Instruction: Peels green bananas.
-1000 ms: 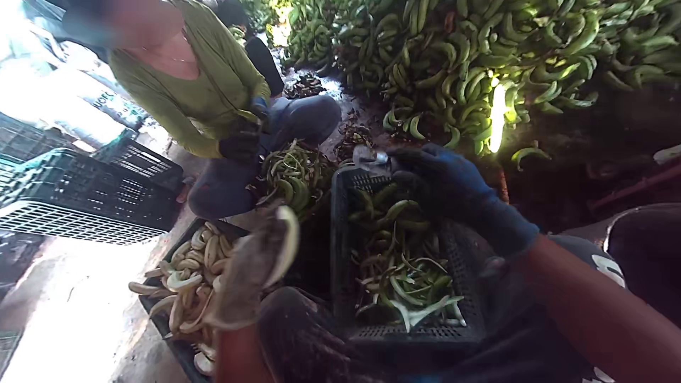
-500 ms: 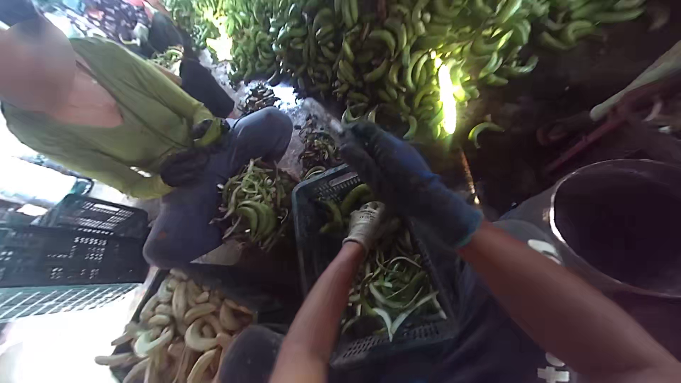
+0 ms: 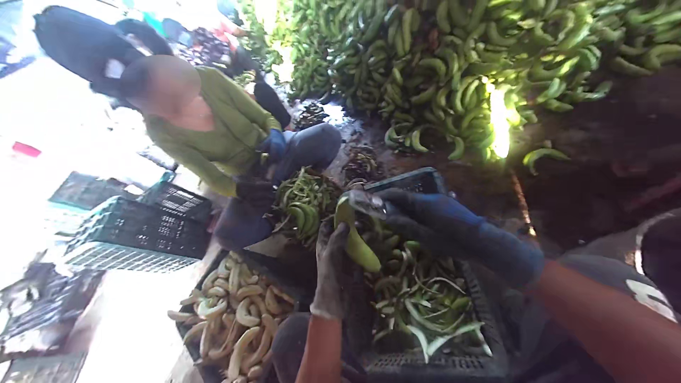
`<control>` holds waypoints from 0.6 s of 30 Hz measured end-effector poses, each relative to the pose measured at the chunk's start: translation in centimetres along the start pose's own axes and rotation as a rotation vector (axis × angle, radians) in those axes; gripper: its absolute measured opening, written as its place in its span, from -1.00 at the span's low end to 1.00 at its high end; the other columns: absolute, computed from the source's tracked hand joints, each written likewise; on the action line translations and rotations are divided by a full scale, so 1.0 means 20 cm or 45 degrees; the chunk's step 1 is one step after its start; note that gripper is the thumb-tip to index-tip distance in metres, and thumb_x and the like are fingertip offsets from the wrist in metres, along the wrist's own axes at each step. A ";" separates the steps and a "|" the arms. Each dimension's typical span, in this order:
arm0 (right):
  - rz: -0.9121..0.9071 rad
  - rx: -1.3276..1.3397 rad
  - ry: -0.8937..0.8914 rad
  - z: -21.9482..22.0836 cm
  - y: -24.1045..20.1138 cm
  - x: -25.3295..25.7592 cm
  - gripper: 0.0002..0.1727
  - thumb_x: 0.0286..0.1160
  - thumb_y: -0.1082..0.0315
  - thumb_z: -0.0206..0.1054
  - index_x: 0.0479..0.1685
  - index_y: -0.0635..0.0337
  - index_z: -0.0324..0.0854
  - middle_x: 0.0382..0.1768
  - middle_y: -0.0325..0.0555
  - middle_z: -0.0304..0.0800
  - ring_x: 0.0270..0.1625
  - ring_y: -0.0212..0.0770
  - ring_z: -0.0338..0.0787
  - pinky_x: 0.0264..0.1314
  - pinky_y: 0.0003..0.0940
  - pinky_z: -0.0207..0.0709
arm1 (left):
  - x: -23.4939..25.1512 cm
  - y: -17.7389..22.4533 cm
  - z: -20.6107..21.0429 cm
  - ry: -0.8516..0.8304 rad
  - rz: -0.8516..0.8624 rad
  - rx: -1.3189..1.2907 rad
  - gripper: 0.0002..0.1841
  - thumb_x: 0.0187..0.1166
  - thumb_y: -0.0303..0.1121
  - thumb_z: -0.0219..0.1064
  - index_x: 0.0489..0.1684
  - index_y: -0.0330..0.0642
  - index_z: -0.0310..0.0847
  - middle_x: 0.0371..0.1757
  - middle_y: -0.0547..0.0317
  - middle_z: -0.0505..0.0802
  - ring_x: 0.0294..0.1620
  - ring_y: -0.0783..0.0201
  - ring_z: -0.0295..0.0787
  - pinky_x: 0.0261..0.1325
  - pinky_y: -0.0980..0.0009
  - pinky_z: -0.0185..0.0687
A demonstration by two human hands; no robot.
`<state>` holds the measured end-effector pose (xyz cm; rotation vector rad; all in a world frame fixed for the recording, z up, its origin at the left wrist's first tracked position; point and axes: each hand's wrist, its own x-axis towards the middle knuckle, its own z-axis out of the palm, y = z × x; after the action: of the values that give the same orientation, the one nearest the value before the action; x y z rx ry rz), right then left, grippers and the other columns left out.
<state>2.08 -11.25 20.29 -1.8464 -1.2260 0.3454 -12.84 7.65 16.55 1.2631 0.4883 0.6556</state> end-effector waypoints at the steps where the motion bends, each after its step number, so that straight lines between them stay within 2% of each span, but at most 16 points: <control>1: -0.010 -0.051 -0.093 0.05 -0.03 0.00 -0.37 0.71 -0.21 0.16 0.71 -0.24 0.41 -0.12 -0.14 0.86 -0.17 -0.11 0.84 -0.05 0.11 0.73 | -0.07 0.03 -0.02 0.041 -0.007 -0.082 -0.58 0.69 -0.37 0.14 0.50 -0.27 0.35 -0.09 -0.08 0.81 -0.22 0.17 0.84 -0.19 0.21 0.85; 2: -0.025 -0.096 -0.164 0.10 -0.05 0.01 -0.31 0.73 -0.23 0.10 0.80 -0.21 0.30 -0.08 -0.07 0.86 -0.11 -0.04 0.85 0.01 0.15 0.69 | -0.13 0.05 -0.02 0.074 -0.015 -0.132 -0.58 0.72 -0.37 0.08 0.53 -0.28 0.32 -0.12 -0.08 0.80 -0.30 0.20 0.83 -0.30 0.26 0.85; 4: -0.040 -0.134 -0.253 0.18 -0.09 0.01 -0.26 0.76 -0.24 0.03 0.85 -0.16 0.20 0.01 0.02 0.84 0.00 0.04 0.84 0.11 0.18 0.66 | -0.21 0.06 -0.02 0.109 -0.013 -0.136 -0.55 0.72 -0.38 0.07 0.57 -0.31 0.31 -0.11 -0.03 0.80 -0.30 0.27 0.83 -0.29 0.33 0.84; 6: -0.053 -0.123 -0.262 0.23 -0.12 0.01 -0.26 0.75 -0.26 0.03 0.82 -0.09 0.27 0.02 0.02 0.84 0.02 0.02 0.83 0.12 0.16 0.65 | -0.24 0.06 -0.02 0.095 -0.013 -0.116 -0.57 0.69 -0.37 0.12 0.49 -0.37 0.38 -0.14 0.00 0.84 -0.25 0.30 0.85 -0.20 0.35 0.86; 9: -0.073 -0.057 -0.237 0.28 -0.14 0.02 -0.22 0.72 -0.30 0.00 0.77 -0.03 0.34 0.07 0.01 0.84 0.07 -0.04 0.83 0.17 0.12 0.65 | -0.24 0.07 -0.02 0.063 0.018 -0.135 -0.61 0.65 -0.36 0.15 0.36 -0.41 0.44 -0.21 0.03 0.85 -0.26 0.32 0.86 -0.17 0.35 0.86; 11: -0.088 0.026 -0.178 0.31 -0.14 0.02 -0.22 0.72 -0.31 -0.04 0.75 -0.01 0.38 0.04 -0.03 0.85 0.03 -0.12 0.82 0.16 0.06 0.67 | -0.23 0.08 -0.03 0.042 0.049 -0.132 -0.58 0.67 -0.35 0.14 0.41 -0.43 0.42 -0.18 0.01 0.84 -0.24 0.30 0.86 -0.14 0.33 0.86; 14: -0.075 0.157 -0.140 0.34 -0.13 0.04 -0.19 0.70 -0.34 -0.07 0.74 0.00 0.40 -0.02 -0.11 0.86 -0.04 -0.28 0.80 0.10 -0.09 0.69 | -0.23 0.08 -0.03 0.034 0.038 -0.163 -0.57 0.70 -0.32 0.12 0.44 -0.42 0.39 -0.22 -0.02 0.80 -0.31 0.27 0.83 -0.22 0.33 0.86; 16: -0.029 0.326 -0.163 0.34 -0.13 0.04 -0.21 0.70 -0.34 -0.05 0.71 0.00 0.44 -0.06 -0.21 0.85 -0.14 -0.42 0.78 0.00 -0.30 0.72 | -0.21 0.07 -0.05 0.006 0.126 -0.034 -0.55 0.69 -0.33 0.20 0.47 -0.39 0.42 -0.12 -0.05 0.82 -0.23 0.26 0.83 -0.12 0.33 0.85; 17: 0.003 0.477 -0.162 0.34 -0.13 0.04 -0.26 0.71 -0.32 -0.03 0.60 0.01 0.54 -0.19 -0.27 0.81 -0.27 -0.47 0.73 -0.17 -0.43 0.68 | -0.20 0.06 -0.07 -0.004 0.230 0.180 -0.54 0.65 -0.34 0.28 0.50 -0.30 0.47 0.01 0.03 0.84 -0.09 0.32 0.83 0.01 0.38 0.82; 18: 0.049 0.637 -0.147 0.34 -0.14 0.04 -0.35 0.74 -0.28 -0.02 0.37 0.02 0.66 -0.38 -0.30 0.71 -0.44 -0.46 0.63 -0.38 -0.48 0.58 | -0.18 0.05 -0.10 -0.004 0.358 0.467 -0.50 0.60 -0.29 0.37 0.54 -0.13 0.50 0.18 0.15 0.82 0.09 0.39 0.80 0.16 0.39 0.78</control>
<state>-3.51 -6.70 18.62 -1.4325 -1.0613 0.7188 -17.01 6.69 17.01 1.6988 0.4443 0.8245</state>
